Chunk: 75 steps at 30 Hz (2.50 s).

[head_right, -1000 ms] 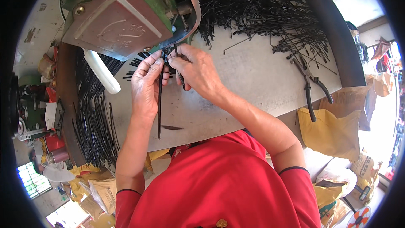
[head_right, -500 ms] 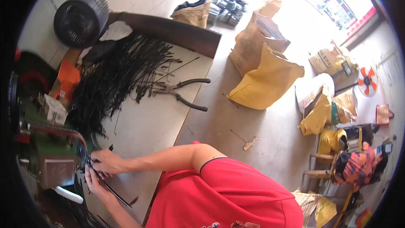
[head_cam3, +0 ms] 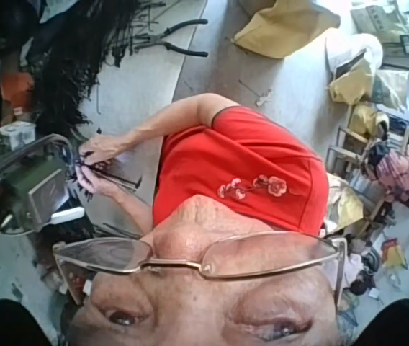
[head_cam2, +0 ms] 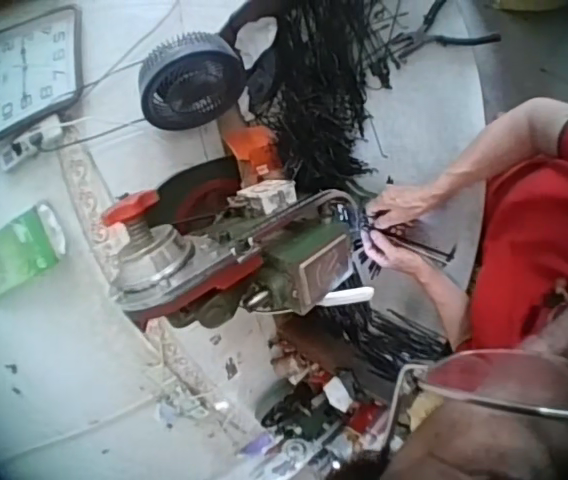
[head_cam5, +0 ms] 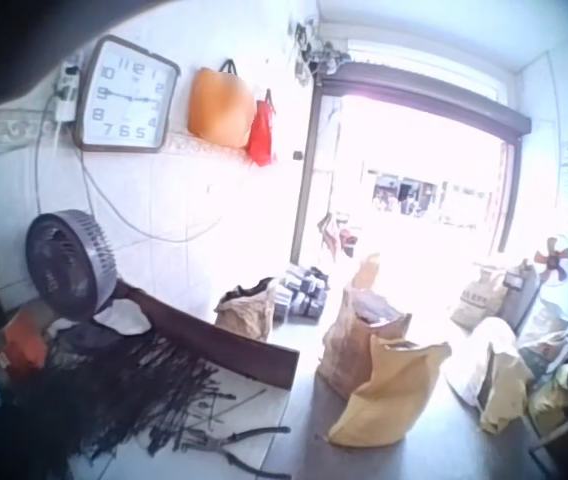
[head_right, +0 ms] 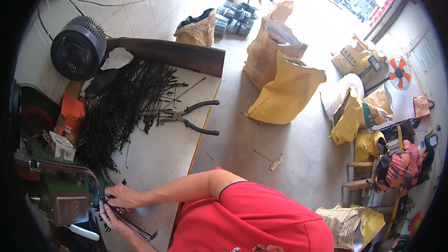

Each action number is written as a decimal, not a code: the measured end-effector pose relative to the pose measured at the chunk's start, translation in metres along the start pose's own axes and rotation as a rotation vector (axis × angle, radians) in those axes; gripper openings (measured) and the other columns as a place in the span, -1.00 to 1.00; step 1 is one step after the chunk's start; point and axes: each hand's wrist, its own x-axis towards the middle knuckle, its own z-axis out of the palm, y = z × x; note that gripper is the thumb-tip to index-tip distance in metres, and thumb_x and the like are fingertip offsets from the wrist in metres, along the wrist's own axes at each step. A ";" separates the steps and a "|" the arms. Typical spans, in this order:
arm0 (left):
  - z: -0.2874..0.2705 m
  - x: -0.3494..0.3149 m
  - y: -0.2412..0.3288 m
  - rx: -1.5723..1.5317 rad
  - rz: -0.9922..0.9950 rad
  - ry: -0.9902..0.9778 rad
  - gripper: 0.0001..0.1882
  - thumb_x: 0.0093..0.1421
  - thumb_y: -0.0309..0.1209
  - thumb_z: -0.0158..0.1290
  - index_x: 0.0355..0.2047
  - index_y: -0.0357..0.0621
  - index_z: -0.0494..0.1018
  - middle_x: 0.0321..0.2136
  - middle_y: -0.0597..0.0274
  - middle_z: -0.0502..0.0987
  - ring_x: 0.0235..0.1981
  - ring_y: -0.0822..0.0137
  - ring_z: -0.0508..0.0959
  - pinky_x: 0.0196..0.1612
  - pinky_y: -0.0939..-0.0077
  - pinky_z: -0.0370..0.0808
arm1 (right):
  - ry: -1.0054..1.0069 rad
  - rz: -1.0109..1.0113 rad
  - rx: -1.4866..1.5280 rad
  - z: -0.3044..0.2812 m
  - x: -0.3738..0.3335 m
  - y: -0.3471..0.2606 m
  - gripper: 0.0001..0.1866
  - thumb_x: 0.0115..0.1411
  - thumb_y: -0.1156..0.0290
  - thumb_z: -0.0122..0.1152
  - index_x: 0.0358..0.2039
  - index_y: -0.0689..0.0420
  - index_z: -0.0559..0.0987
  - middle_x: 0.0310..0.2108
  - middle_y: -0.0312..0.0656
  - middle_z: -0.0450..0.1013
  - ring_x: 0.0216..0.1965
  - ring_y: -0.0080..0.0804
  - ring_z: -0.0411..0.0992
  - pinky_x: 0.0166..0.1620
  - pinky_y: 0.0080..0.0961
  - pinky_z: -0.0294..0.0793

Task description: The person repeatedly feeds thin black metal rods into a manual bending machine. They use both hands to position the rods and operate the machine's lever to bend them into a hook shape. The finished bent rods are dropped onto a pile on the workbench.

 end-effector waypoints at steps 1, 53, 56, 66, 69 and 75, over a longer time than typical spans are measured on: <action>-0.001 0.000 -0.001 0.010 0.004 -0.006 -0.68 0.30 -0.30 -0.05 0.01 -0.15 0.36 -0.55 0.36 0.34 -0.59 0.55 0.28 -0.56 0.68 0.19 | 0.001 -0.003 -0.008 -0.001 0.000 -0.001 -0.83 0.11 0.46 -0.08 -0.41 0.33 0.40 -0.70 -0.13 0.44 -0.75 -0.40 0.44 -0.73 -0.49 0.47; -0.006 0.003 -0.004 0.003 0.021 -0.028 -0.66 0.30 -0.26 -0.04 0.01 -0.16 0.36 -0.41 0.35 0.41 -0.48 0.56 0.33 -0.48 0.69 0.24 | 0.008 -0.041 -0.065 0.002 -0.001 0.002 -0.80 0.10 0.41 -0.05 -0.44 0.34 0.38 -0.69 -0.11 0.45 -0.71 -0.37 0.46 -0.70 -0.49 0.48; -0.005 0.001 -0.002 -0.001 0.003 -0.048 -0.66 0.29 -0.26 -0.04 0.01 -0.16 0.36 -0.42 0.35 0.41 -0.49 0.56 0.33 -0.49 0.69 0.24 | 0.002 -0.041 -0.066 0.004 0.001 0.009 -0.80 0.17 0.39 -0.07 -0.36 0.29 0.38 -0.71 -0.20 0.42 -0.76 -0.43 0.41 -0.71 -0.54 0.42; -0.001 -0.002 0.001 -0.008 -0.002 -0.044 -0.66 0.28 -0.25 -0.01 0.00 -0.14 0.37 -0.46 0.37 0.38 -0.52 0.58 0.30 -0.51 0.72 0.21 | 0.031 -0.051 -0.081 0.002 -0.004 0.002 -0.80 0.13 0.40 -0.04 -0.42 0.32 0.38 -0.69 -0.13 0.44 -0.73 -0.37 0.45 -0.69 -0.50 0.46; 0.001 -0.002 0.002 -0.010 0.003 -0.037 -0.66 0.28 -0.25 -0.01 -0.01 -0.14 0.37 -0.46 0.38 0.38 -0.52 0.59 0.30 -0.51 0.72 0.21 | 0.006 -0.046 -0.083 0.003 -0.001 0.008 -0.81 0.19 0.38 -0.05 -0.37 0.28 0.37 -0.70 -0.20 0.42 -0.76 -0.44 0.41 -0.72 -0.55 0.42; -0.003 0.000 -0.002 -0.013 0.004 -0.035 -0.67 0.28 -0.25 -0.01 -0.02 -0.13 0.37 -0.46 0.38 0.38 -0.53 0.59 0.30 -0.52 0.72 0.21 | -0.004 -0.036 -0.081 0.002 -0.002 0.005 -0.81 0.19 0.39 -0.06 -0.36 0.29 0.37 -0.70 -0.20 0.42 -0.76 -0.44 0.41 -0.72 -0.55 0.43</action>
